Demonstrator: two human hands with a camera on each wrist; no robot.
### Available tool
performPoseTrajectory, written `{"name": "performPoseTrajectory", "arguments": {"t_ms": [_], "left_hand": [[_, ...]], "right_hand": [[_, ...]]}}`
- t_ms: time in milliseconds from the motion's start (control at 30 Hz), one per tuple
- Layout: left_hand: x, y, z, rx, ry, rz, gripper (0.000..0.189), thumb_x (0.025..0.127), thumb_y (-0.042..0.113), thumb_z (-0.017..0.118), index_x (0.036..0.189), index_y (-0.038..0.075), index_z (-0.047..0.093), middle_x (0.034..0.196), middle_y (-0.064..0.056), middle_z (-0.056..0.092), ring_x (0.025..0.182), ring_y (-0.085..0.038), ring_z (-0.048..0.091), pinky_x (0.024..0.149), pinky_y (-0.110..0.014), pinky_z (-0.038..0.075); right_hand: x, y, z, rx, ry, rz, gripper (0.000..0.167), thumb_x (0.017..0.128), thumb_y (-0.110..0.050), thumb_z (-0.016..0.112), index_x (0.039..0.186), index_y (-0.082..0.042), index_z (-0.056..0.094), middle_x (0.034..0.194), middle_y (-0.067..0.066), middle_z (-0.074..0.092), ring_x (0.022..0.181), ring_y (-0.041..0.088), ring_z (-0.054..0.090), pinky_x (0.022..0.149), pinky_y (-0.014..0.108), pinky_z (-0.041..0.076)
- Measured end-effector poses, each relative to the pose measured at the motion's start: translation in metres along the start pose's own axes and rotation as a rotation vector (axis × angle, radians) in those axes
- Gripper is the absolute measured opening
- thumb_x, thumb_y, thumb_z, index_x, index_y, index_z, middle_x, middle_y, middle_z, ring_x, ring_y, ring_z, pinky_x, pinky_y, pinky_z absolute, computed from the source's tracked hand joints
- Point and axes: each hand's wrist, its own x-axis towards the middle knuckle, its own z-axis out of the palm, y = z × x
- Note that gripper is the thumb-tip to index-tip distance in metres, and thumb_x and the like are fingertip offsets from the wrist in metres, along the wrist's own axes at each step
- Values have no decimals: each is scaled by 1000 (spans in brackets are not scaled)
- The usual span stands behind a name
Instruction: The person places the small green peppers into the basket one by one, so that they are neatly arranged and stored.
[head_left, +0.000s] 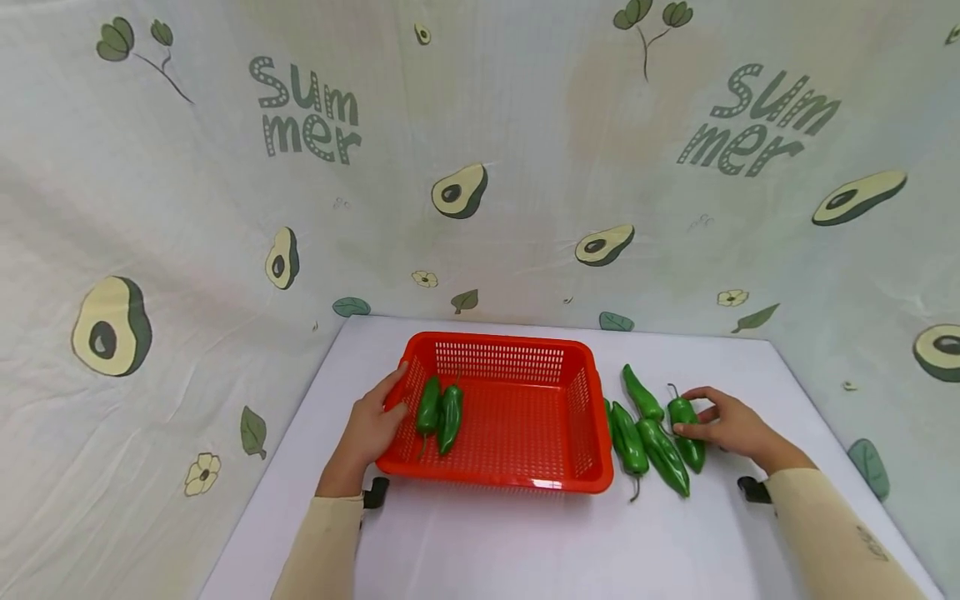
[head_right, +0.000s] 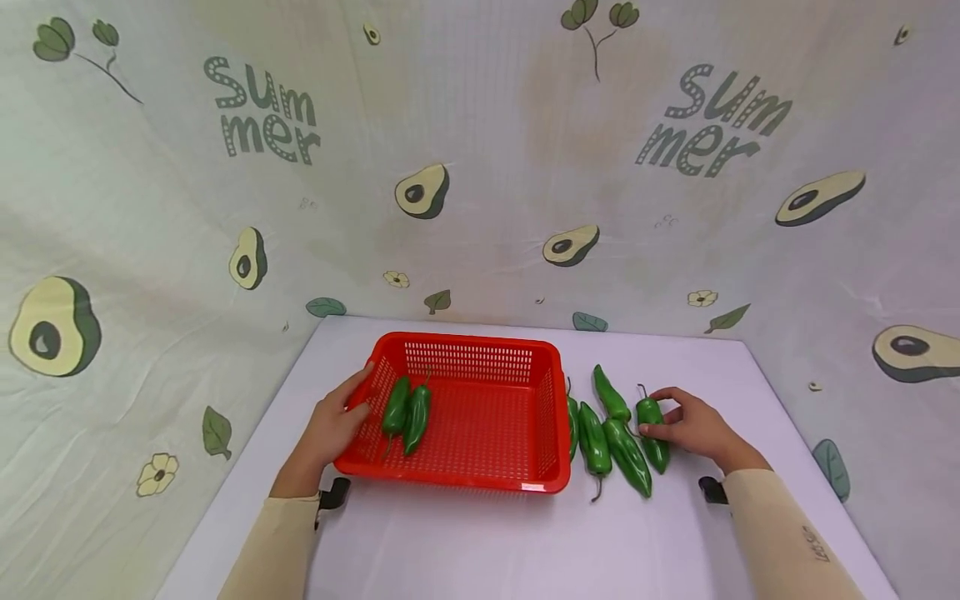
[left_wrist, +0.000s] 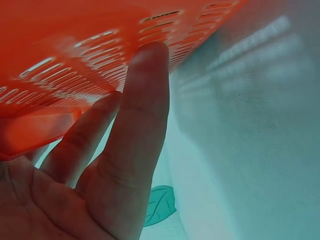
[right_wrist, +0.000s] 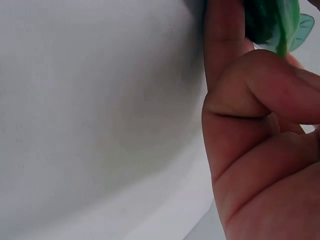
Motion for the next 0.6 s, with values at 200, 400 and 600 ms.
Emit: {"name": "performPoseTrajectory", "arguments": {"t_ms": [200,400,600], "left_hand": [[-1,0,-1,8,-1,8,65,102,22,54,162,44,40,159,-7,50,119,-32,57,84,-40,56],[-7,-3,0,-11,3,-16,65,102,21,53,162,42,41,158,-9,50,114,-33,60,78,-39,58],[0,-2,0,-5,-6,37,66,102,19,52,163,40,39,158,-11,50,105,-31,62,75,-36,57]], "right_hand": [[-6,-4,-13,55,36,34,91,90,-53,81,150,3,42,133,37,57,93,27,70,68,40,55],[-6,-19,-18,117,71,5,100,89,-56,80,158,-1,33,141,38,53,107,36,70,75,46,60],[-2,-39,-25,170,73,-46,91,91,-51,81,159,-10,37,138,35,57,97,29,75,69,42,56]]}}
